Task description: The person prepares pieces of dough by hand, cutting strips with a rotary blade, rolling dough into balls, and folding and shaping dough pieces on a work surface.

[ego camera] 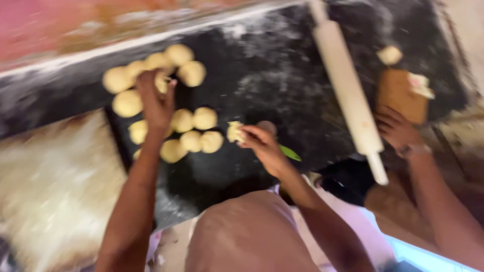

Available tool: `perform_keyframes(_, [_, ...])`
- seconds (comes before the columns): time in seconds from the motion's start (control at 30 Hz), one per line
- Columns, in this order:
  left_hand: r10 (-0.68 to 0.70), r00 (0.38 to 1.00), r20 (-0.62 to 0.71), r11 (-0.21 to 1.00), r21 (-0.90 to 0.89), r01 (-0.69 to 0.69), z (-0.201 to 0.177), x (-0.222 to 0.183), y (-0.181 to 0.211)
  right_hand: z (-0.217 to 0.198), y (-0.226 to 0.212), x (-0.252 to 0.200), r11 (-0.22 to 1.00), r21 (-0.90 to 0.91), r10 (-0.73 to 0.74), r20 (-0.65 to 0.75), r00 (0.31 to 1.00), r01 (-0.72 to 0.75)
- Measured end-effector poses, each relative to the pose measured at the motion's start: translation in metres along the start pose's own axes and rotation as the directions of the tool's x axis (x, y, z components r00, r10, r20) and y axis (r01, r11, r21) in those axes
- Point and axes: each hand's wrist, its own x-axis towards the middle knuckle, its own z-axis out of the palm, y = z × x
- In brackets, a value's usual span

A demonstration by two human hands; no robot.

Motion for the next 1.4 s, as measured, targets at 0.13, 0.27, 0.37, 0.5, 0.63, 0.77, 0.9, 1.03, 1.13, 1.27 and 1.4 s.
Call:
perform_keyframes(0.13, [-0.001, 0.915, 0.404, 0.882, 0.432, -0.189, 0.022, 0.007, -0.019, -0.004, 0.006, -0.001, 0.978, -0.178, -0.107, 0.026, 0.994, 0.11])
perform_keyframes(0.27, [-0.003, 0.84, 0.542, 0.931, 0.308, -0.196, 0.035, 0.009, -0.023, -0.019, -0.003, -0.005, 0.98, -0.197, -0.007, -0.096, 0.995, -0.013])
perform_keyframes(0.37, [0.019, 0.839, 0.544, 0.942, 0.272, -0.198, 0.04, 0.004, -0.028, -0.021, 0.006, -0.001, 0.993, -0.118, 0.005, -0.168, 0.986, -0.025])
perform_keyframes(0.5, [0.115, 0.888, 0.444, 0.931, 0.264, -0.252, 0.029, 0.014, -0.028, -0.012, 0.015, 0.012, 0.999, -0.031, 0.037, -0.095, 0.995, -0.04])
perform_keyframes(0.63, [0.067, 0.99, 0.125, 0.969, 0.228, -0.094, -0.006, 0.009, -0.046, -0.021, 0.022, 0.0, 0.997, 0.014, -0.074, -0.029, 0.997, 0.075])
perform_keyframes(0.77, [0.067, 0.974, 0.218, 0.929, 0.342, -0.141, -0.028, 0.0, -0.063, -0.035, 0.014, -0.014, 0.993, 0.041, 0.119, -0.198, 0.973, -0.113])
perform_keyframes(0.9, [0.105, 0.965, 0.24, 0.885, 0.421, -0.201, -0.02, 0.009, -0.055, -0.023, -0.004, -0.014, 0.994, 0.003, 0.109, -0.164, 0.98, -0.11])
perform_keyframes(1.03, [-0.012, 0.971, 0.24, 0.873, 0.476, -0.107, -0.021, 0.013, -0.061, -0.002, -0.031, -0.008, 0.999, 0.043, -0.003, -0.159, 0.987, 0.01])
perform_keyframes(1.13, [-0.109, 0.964, -0.242, 0.992, -0.089, 0.09, -0.024, 0.007, -0.066, 0.009, -0.048, -0.005, 0.992, 0.025, -0.116, -0.182, 0.976, 0.123])
perform_keyframes(1.27, [-0.576, 0.814, 0.077, 0.201, -0.952, 0.232, -0.069, -0.004, -0.051, 0.028, -0.053, 0.0, 0.979, -0.027, -0.205, -0.186, 0.961, 0.203])
perform_keyframes(1.4, [-0.352, 0.81, 0.469, -0.211, -0.883, 0.419, -0.09, -0.045, 0.022, 0.078, -0.063, 0.009, 0.877, -0.255, -0.408, 0.053, 0.912, 0.407])
